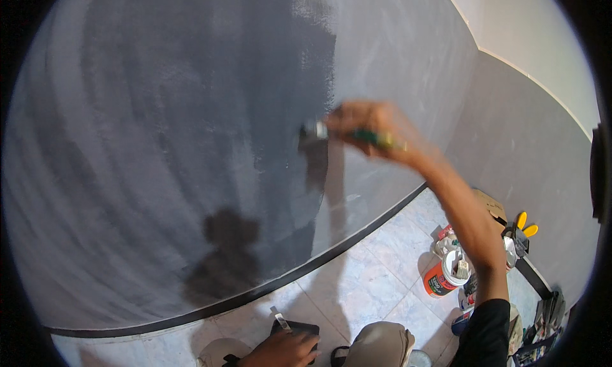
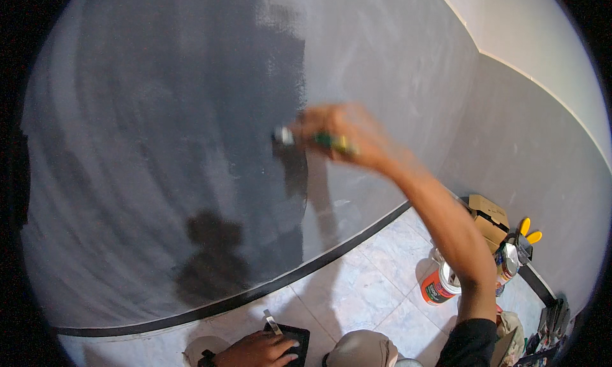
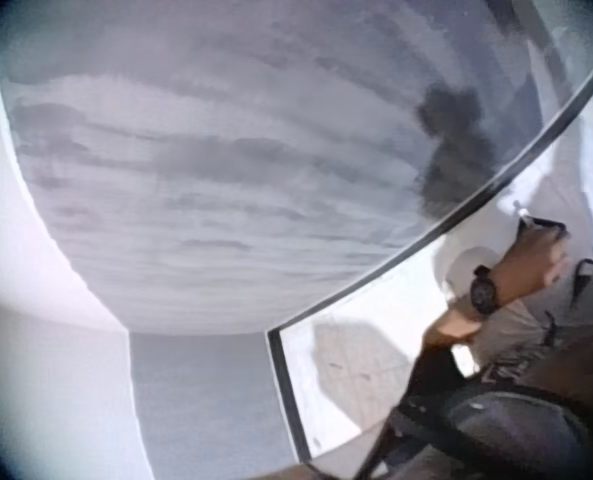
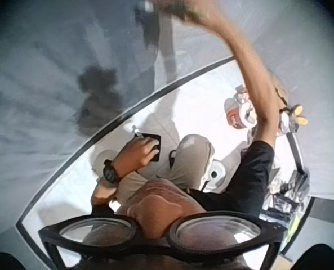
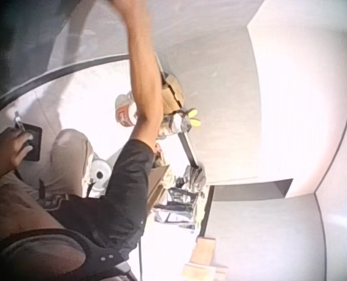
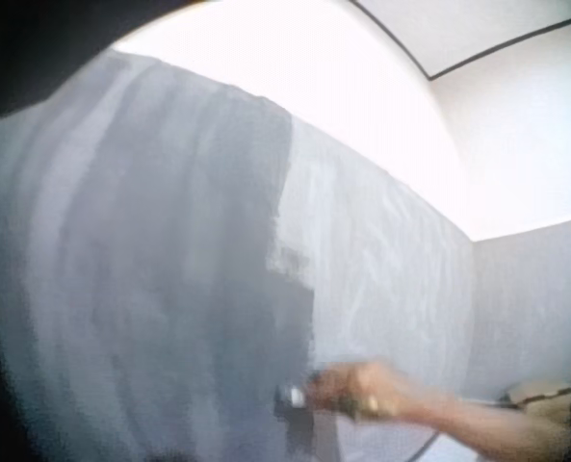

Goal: The person paints a wall using a paint brush, repeatedly dipping the brush into a paint tray and applying paint to the wall.

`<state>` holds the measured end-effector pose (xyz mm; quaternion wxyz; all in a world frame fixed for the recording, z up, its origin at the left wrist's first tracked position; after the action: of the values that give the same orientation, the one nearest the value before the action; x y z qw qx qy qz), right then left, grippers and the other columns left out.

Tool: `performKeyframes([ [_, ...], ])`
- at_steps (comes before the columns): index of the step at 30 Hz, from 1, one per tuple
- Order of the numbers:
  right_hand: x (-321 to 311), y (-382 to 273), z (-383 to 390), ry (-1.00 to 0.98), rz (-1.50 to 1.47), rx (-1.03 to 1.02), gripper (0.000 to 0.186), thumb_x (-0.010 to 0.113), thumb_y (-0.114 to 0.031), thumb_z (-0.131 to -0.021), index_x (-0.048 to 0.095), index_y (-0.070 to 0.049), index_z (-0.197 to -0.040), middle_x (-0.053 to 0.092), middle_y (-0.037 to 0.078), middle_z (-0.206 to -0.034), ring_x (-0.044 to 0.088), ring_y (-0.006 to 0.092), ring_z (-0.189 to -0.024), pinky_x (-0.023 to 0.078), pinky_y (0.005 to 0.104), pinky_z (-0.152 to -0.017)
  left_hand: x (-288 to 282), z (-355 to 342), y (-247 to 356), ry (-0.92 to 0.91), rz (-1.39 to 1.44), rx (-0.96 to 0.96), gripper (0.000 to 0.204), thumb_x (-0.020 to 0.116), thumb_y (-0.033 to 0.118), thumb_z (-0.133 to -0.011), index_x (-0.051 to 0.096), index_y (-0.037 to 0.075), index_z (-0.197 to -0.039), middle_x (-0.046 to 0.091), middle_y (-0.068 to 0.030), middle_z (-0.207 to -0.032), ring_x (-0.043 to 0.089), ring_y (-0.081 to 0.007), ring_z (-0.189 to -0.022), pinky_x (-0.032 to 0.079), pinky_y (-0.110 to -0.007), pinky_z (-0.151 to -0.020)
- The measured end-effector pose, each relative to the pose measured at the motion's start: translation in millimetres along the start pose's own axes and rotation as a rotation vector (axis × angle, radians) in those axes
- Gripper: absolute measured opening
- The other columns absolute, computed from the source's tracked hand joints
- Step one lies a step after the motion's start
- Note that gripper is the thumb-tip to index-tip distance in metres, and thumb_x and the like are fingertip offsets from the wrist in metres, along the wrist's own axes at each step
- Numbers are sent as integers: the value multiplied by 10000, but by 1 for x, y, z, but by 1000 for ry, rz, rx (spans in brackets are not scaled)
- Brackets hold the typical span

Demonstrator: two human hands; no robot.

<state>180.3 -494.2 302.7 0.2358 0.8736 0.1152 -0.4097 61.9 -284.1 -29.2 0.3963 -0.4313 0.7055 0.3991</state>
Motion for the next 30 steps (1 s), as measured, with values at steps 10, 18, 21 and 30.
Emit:
performKeyframes([
  [10,-77,2,-43,426,540,-117,404,695,6,-855,767,-170,-1212,716,91,-1165,710,293,-1023,586,361,-863,13,1,6,-66,-167,75,196,634,139,-900,717,-24,-970,668,-194,-1138,659,-351,-952,546,-442,-809],
  [18,9,-25,6,-167,-157,46,318,777,-82,-839,767,-81,-1157,718,129,-1044,707,319,-887,576,386,-775,-9,-3,7,-103,-2,-62,215,676,136,-881,722,-22,-1020,652,-190,-1196,646,-355,-1011,541,-450,-839],
  [21,-56,16,-36,75,140,50,349,787,-44,-836,746,-73,-1181,721,125,-1059,712,336,-911,580,376,-781,2,-6,12,-146,-99,19,248,681,163,-900,708,-5,-1081,660,-191,-1177,647,-364,-1015,534,-454,-865],
  [30,-50,-10,-27,394,419,-59,461,682,31,-830,753,-155,-1245,696,101,-1224,697,304,-1057,574,376,-889,-31,-9,-9,-133,324,-393,313,639,199,-975,640,-39,-1179,674,-198,-1136,645,-381,-1022,523,-467,-891],
])
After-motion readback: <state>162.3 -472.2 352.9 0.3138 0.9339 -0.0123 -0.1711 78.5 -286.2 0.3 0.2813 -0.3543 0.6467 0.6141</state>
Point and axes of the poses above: each hand's wrist, its own z-axis away from the middle knuckle, its own x-axis out of the palm, y = z × x, the point moved 10 cm from there along -z, towards the middle knuckle
